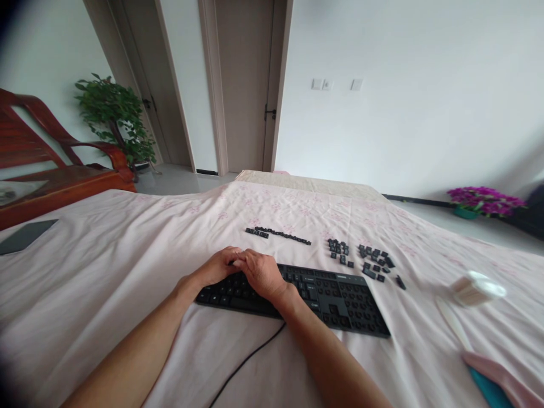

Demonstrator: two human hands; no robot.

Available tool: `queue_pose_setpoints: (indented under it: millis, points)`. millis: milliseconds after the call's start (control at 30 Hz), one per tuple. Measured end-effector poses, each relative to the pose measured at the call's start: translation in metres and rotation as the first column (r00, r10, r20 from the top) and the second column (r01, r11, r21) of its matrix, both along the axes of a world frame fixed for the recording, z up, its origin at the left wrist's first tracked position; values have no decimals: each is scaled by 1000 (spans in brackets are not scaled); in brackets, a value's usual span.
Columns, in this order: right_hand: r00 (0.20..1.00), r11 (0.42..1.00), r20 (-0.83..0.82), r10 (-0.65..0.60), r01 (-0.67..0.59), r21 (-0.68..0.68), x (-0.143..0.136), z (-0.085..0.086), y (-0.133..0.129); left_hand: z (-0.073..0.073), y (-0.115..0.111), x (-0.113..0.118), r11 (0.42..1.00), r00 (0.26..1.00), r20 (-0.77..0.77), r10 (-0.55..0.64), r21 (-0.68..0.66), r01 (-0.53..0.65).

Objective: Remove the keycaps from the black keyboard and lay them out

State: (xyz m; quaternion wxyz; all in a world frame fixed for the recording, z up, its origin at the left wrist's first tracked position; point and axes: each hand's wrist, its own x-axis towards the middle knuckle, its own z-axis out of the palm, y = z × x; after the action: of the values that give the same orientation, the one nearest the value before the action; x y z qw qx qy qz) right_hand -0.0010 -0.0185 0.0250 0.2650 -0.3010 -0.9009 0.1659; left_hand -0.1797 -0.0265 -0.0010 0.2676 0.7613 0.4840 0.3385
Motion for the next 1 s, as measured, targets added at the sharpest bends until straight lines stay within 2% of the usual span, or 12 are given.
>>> queue_pose_setpoints:
  millis: [67,200,300,467,600,700,833,900,1000]
  points:
    - [1000,1000,-4,-2,2,-8,-1,-3,2,-1,1,-1,1000,1000,-14,-12,3,12]
    - [992,992,-103,-76,65,-110,1,-11,8,-3,1,-2,996,996,-62,-59,56,63]
    - [983,993,-171,-68,49,-109,3,-17,9,-3,1,-2,995,994,-89,-64,70,71]
    - [969,993,-239,-65,40,-107,5,-19,5,-3,-1,6,996,988,-153,21,91,-7]
    - [947,993,-311,-81,50,-109,8,-19,2,-1,-3,12,992,987,-145,66,118,-49]
    - [909,993,-405,-96,58,-105,9,-21,1,0,-5,15,991,993,-108,56,124,-42]
    - [870,998,-489,-63,44,-49,8,-20,1,-2,-5,15,994,995,0,99,56,-99]
    - [864,997,-499,-70,82,2,8,-17,1,-4,-4,15,992,987,98,126,16,-128]
    - [874,973,-467,-133,204,105,10,-11,0,-7,-1,13,987,944,290,159,-42,-154]
